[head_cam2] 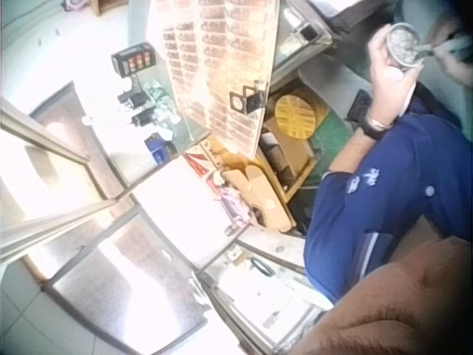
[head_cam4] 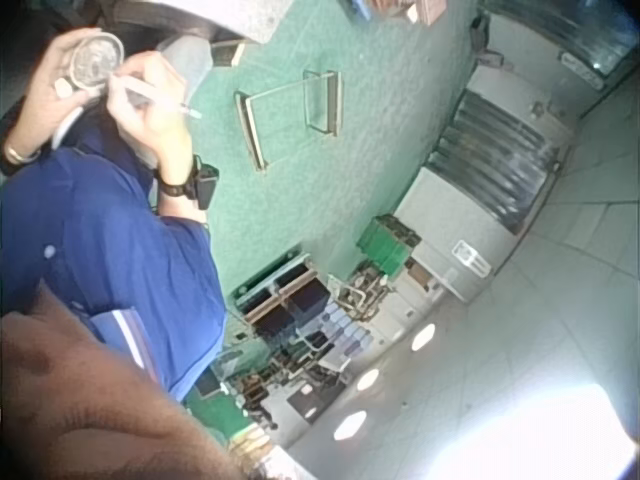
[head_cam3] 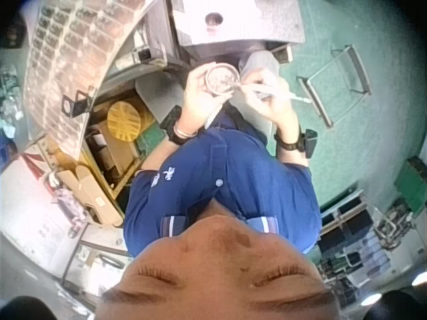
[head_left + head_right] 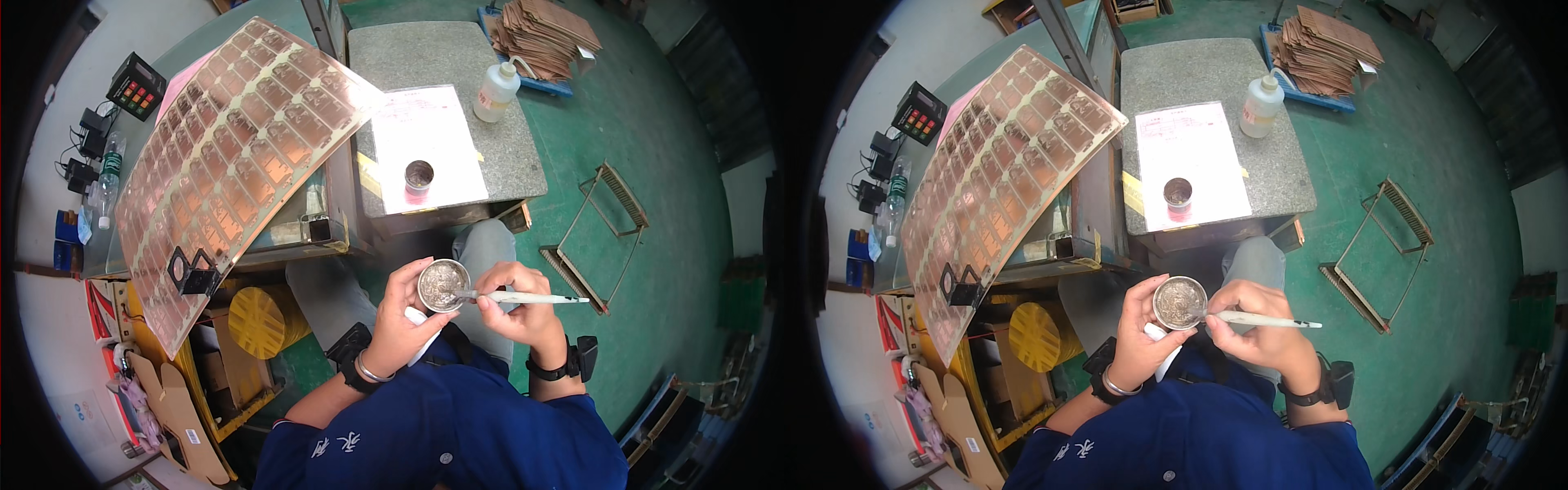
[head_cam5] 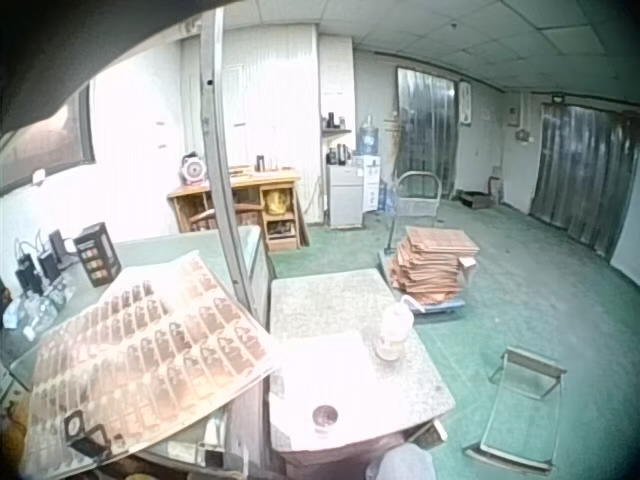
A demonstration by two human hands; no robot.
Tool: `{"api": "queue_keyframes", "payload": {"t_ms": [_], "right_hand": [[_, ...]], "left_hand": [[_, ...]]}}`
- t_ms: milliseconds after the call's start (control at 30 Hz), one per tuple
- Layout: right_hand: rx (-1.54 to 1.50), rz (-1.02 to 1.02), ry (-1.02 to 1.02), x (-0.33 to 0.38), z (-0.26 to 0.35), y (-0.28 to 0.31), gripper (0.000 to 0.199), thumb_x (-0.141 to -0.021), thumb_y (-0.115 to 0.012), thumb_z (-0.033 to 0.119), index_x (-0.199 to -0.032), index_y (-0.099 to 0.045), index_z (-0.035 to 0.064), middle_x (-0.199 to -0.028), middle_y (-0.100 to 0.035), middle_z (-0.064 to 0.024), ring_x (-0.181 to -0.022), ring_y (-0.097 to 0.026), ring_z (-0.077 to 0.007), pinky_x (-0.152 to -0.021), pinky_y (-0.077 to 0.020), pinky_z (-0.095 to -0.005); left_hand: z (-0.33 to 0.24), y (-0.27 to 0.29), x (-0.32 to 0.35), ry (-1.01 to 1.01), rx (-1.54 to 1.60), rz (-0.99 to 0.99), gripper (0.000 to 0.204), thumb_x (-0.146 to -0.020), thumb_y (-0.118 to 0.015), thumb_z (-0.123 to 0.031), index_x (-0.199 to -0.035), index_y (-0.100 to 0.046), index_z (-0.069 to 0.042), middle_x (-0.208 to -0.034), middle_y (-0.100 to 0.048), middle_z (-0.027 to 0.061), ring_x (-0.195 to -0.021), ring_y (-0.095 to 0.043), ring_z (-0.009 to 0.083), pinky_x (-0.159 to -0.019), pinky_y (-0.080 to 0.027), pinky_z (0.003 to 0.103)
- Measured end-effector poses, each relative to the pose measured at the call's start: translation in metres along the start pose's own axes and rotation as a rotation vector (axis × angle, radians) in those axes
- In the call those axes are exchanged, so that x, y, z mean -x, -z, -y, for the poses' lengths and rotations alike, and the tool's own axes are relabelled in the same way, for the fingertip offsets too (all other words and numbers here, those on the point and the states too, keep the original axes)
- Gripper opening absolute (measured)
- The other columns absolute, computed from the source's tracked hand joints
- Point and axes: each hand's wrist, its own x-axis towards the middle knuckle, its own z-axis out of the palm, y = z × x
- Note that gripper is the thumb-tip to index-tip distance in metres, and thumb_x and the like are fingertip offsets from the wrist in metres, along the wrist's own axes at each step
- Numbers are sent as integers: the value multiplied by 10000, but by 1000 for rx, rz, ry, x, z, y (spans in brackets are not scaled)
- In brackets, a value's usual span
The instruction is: Inspecting and cleaning etched copper sheets using a magnifying loupe and cleaning solution in a fabrication facility.
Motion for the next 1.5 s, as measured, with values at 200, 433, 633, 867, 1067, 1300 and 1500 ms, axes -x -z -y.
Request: {"api": "queue_keyframes", "payload": {"t_ms": [200,433,633,867,1067,1300,1500], "right_hand": [[20,-17,-3,-1,-1,-3,133,-731,-638,23,-776,-513,28,-695,-610,-85,-590,-597,-167,-529,-453,-259],[-39,11,-48,3,-2,1,133,-732,-646,37,-780,-523,27,-701,-615,-81,-584,-594,-160,-522,-453,-259],[27,7,-31,-3,2,-2,123,-734,-644,39,-769,-527,28,-692,-615,-81,-583,-595,-151,-521,-453,-251],[-9,-11,-63,-1,1,-1,117,-714,-674,39,-754,-564,37,-693,-610,-60,-578,-594,-165,-517,-457,-262],[2,2,-50,0,0,1,147,-735,-648,34,-760,-504,30,-682,-614,-76,-575,-591,-142,-511,-448,-243],[-19,-24,-111,-1,2,1,122,-722,-672,59,-758,-557,38,-677,-604,-60,-569,-591,-157,-505,-450,-258],[19,15,-67,-4,3,1,138,-751,-637,33,-775,-502,27,-680,-613,-79,-569,-583,-130,-510,-444,-236]], "left_hand": [[0,0,0,-3,-7,10,689,-714,-674,87,-1285,-304,-23,-1201,-490,156,-1069,-537,190,-847,-480,290],[0,0,0,5,3,1,688,-715,-672,91,-1285,-304,-21,-1194,-496,157,-1064,-541,192,-853,-478,291],[-1,-2,0,-20,2,7,692,-713,-675,88,-1287,-303,-19,-1191,-498,155,-1062,-541,192,-858,-474,292],[-2,-1,1,-8,4,12,691,-716,-674,84,-1289,-302,-20,-1194,-494,153,-1074,-532,191,-863,-470,292],[-2,-1,1,-10,11,12,686,-716,-676,82,-1285,-305,-19,-1193,-495,154,-1073,-533,191,-858,-471,289],[-2,0,0,-9,7,29,683,-717,-670,89,-1282,-302,-17,-1193,-494,157,-1078,-532,196,-871,-470,296],[-3,-1,0,-26,20,28,682,-719,-670,89,-1282,-300,-16,-1194,-493,159,-1076,-535,198,-872,-470,296]]}}
